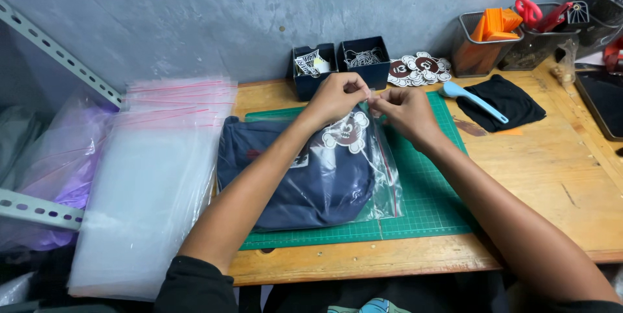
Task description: The person attaches a decorative patch to a blue sling bag, then places the bag into a clear plastic bag. They add several small stickers and a chain from a small box into the plastic bag and seal it.
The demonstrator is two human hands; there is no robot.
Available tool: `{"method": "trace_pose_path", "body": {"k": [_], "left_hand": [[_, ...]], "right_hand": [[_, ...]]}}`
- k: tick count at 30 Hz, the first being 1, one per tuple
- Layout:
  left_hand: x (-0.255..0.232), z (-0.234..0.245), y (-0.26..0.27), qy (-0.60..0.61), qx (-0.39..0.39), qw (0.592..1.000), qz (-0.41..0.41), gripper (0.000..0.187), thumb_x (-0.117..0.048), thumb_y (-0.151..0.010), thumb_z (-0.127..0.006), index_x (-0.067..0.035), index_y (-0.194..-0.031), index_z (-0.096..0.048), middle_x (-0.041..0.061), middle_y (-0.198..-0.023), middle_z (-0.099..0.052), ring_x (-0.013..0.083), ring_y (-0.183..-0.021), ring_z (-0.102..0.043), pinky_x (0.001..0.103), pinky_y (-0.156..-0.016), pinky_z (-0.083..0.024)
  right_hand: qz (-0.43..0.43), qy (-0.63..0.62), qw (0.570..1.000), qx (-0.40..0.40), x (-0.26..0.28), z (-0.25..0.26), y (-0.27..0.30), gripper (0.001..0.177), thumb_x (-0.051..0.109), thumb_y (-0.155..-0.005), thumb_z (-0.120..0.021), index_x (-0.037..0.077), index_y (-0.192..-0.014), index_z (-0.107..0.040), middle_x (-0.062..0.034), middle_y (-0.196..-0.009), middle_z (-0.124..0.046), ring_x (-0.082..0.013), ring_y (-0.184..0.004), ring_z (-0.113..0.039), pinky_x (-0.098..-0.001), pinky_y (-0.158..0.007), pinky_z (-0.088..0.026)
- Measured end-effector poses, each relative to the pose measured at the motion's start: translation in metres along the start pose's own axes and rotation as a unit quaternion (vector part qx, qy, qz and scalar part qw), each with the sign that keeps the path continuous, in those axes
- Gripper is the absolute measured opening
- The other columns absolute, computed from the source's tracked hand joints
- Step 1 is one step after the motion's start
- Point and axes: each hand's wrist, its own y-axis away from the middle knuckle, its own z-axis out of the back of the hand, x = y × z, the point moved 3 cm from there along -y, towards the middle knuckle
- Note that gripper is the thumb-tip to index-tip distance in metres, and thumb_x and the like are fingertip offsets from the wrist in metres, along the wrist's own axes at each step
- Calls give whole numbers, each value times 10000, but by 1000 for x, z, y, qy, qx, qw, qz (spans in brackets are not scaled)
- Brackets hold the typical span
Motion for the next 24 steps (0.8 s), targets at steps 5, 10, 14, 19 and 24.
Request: {"method": "trace_pose_path", "body": {"k": [5, 10, 14, 19, 24], "left_hand": [[-4, 0, 1, -8, -1, 1000, -8, 77, -298, -889, -813, -280, -933, -874, -59, -766, -819, 165, -834, -790, 300, -829, -581], [-10, -1, 4, -4, 6, 1000, -17, 94, -266, -903, -798, -258, -950, -879, -31, -787, -829, 193, -862, -806, 324, -838, -593], [-29, 13, 15, 13, -7, 1000, -17, 120, -221, -906, -782, -232, -939, -898, -24, -774, -841, 169, -847, -807, 305, -830, -588], [-23, 11, 13, 14, -17, 1000, -18, 129, -227, -904, -787, -239, -942, -910, -34, -771, -849, 169, -841, -806, 295, -816, -596], [-25, 10, 12, -27, -39, 998, -28, 100, -238, -851, -838, -265, -908, -914, -39, -712, -812, 180, -794, -810, 303, -761, -609]], "right_hand": [[11, 22, 1000, 4, -12, -4, -10, 165, 221, -987, -809, 67, -958, -861, -65, -718, -772, -127, -656, -719, -296, -575, -597], [15, 45, 999, -2, -1, -1, -6, 158, 200, -984, -774, 81, -914, -852, -66, -697, -748, -129, -650, -693, -283, -575, -538], [-1, 38, 999, -26, 0, -2, -1, 177, 227, -967, -771, 79, -951, -866, -57, -693, -732, -135, -619, -706, -289, -579, -544], [11, 37, 999, -24, -8, -2, -6, 204, 258, -981, -802, 66, -992, -871, -76, -708, -760, -152, -642, -715, -272, -626, -536], [23, 72, 997, -23, -6, 0, -6, 200, 263, -1013, -773, 89, -989, -870, -71, -687, -750, -166, -661, -723, -322, -634, -531]]}}
